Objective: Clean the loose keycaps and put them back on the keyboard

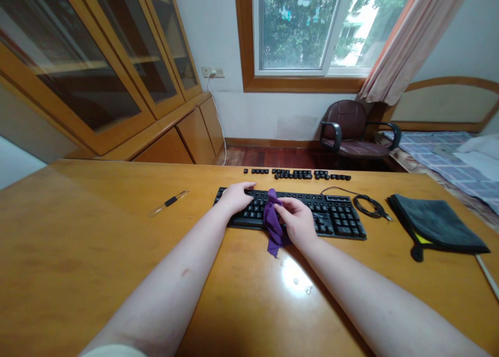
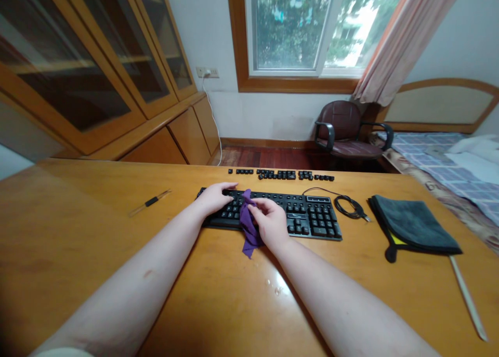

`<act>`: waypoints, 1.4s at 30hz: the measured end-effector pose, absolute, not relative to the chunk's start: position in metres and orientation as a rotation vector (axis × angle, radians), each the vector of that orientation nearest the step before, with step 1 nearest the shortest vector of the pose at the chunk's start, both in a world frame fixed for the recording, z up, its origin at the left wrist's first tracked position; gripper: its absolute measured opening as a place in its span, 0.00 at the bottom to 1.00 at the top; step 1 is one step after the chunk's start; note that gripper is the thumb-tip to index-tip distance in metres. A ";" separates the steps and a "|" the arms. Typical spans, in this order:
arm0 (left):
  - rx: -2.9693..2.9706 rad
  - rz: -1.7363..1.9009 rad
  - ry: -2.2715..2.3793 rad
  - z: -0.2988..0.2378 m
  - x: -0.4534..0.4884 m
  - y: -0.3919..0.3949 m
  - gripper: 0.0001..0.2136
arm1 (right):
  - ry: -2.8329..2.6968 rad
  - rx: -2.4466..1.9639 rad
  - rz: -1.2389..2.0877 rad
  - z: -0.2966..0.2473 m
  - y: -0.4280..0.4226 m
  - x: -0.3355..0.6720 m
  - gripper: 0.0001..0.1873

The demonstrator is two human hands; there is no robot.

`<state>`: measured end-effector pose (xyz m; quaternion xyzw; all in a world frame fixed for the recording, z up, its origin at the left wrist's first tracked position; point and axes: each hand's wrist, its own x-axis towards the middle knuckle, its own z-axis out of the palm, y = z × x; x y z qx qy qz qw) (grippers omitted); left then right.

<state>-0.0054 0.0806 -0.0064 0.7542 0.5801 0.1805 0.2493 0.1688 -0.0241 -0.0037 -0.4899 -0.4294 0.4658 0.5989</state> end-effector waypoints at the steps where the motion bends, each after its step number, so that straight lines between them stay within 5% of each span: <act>1: 2.072 0.482 1.594 -0.006 -0.006 0.080 0.25 | -1.002 -1.138 1.078 -0.004 -0.024 0.169 0.11; 23: 2.506 0.229 1.605 0.034 0.047 0.100 0.10 | -1.105 -1.152 0.804 -0.005 -0.027 0.176 0.10; 30: 2.515 0.257 1.610 0.011 0.082 0.131 0.18 | -1.098 -1.152 0.790 -0.006 -0.026 0.176 0.10; 42: 2.489 0.383 1.663 -0.002 0.091 0.132 0.11 | -1.152 -1.142 0.757 -0.013 -0.025 0.174 0.10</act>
